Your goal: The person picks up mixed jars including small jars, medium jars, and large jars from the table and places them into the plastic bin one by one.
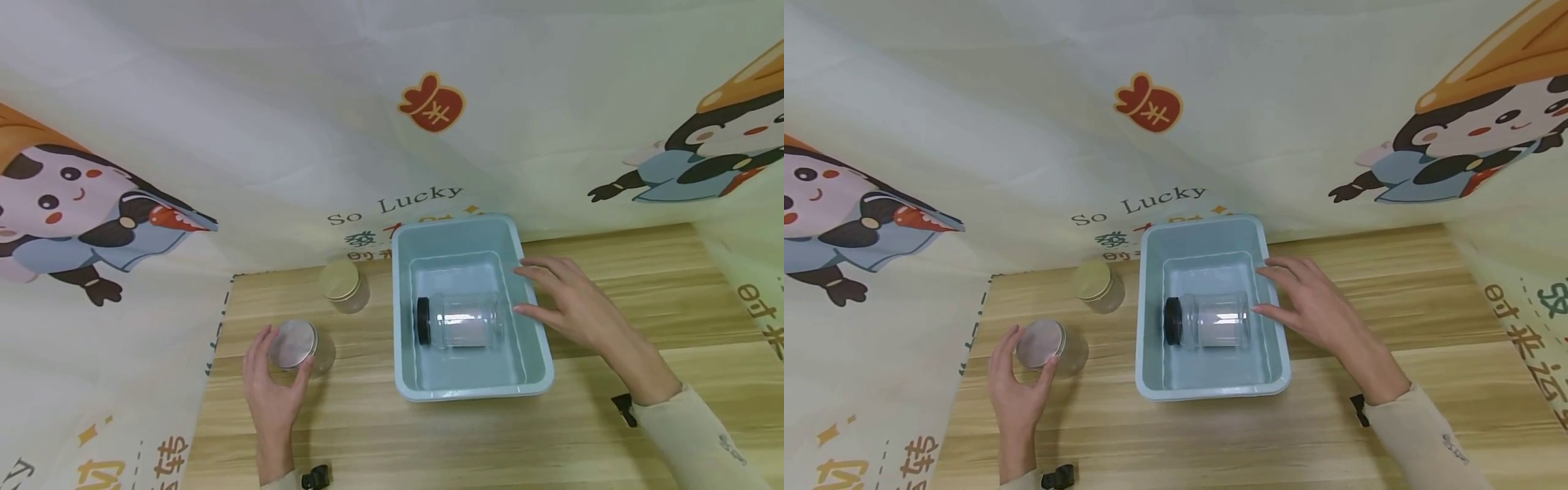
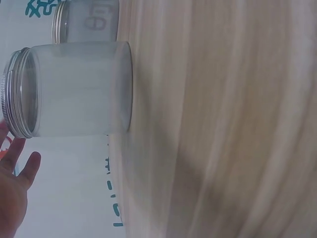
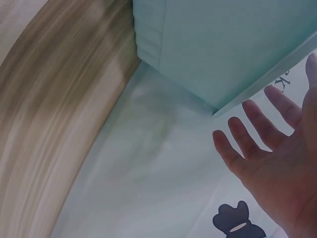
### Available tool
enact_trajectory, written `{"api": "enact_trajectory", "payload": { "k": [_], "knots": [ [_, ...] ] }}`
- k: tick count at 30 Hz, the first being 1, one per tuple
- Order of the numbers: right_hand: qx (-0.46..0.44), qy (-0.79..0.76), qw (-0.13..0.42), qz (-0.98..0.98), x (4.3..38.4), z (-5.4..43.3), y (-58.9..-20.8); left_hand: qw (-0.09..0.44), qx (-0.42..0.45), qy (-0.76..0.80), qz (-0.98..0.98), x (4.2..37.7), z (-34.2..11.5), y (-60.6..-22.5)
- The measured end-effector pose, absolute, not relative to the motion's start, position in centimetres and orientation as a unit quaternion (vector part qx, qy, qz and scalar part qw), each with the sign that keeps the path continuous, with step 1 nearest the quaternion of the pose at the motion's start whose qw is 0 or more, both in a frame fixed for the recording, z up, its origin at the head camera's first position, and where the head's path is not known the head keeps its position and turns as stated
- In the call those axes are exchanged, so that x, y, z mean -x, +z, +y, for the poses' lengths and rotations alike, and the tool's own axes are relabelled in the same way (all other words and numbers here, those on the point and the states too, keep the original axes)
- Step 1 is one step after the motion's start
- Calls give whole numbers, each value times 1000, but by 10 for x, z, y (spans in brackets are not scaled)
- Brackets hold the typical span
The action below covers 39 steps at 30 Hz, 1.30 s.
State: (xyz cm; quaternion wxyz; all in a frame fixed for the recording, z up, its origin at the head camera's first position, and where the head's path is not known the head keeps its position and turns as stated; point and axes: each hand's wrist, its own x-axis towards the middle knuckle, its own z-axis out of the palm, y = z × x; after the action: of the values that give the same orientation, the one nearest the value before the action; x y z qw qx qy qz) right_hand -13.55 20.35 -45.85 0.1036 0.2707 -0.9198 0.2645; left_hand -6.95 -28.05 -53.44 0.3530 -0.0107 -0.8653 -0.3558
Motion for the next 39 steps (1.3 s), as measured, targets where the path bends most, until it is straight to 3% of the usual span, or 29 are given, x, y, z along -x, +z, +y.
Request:
{"api": "enact_trajectory", "payload": {
  "k": [12,39],
  "knots": [
    [-276,289,133,-907,131,208,-462,298,-16,-368,-881,66,-281,-535],
    [-240,309,81,-917,113,212,-478,282,-59,-417,-862,68,-282,-550]
  ]
}}
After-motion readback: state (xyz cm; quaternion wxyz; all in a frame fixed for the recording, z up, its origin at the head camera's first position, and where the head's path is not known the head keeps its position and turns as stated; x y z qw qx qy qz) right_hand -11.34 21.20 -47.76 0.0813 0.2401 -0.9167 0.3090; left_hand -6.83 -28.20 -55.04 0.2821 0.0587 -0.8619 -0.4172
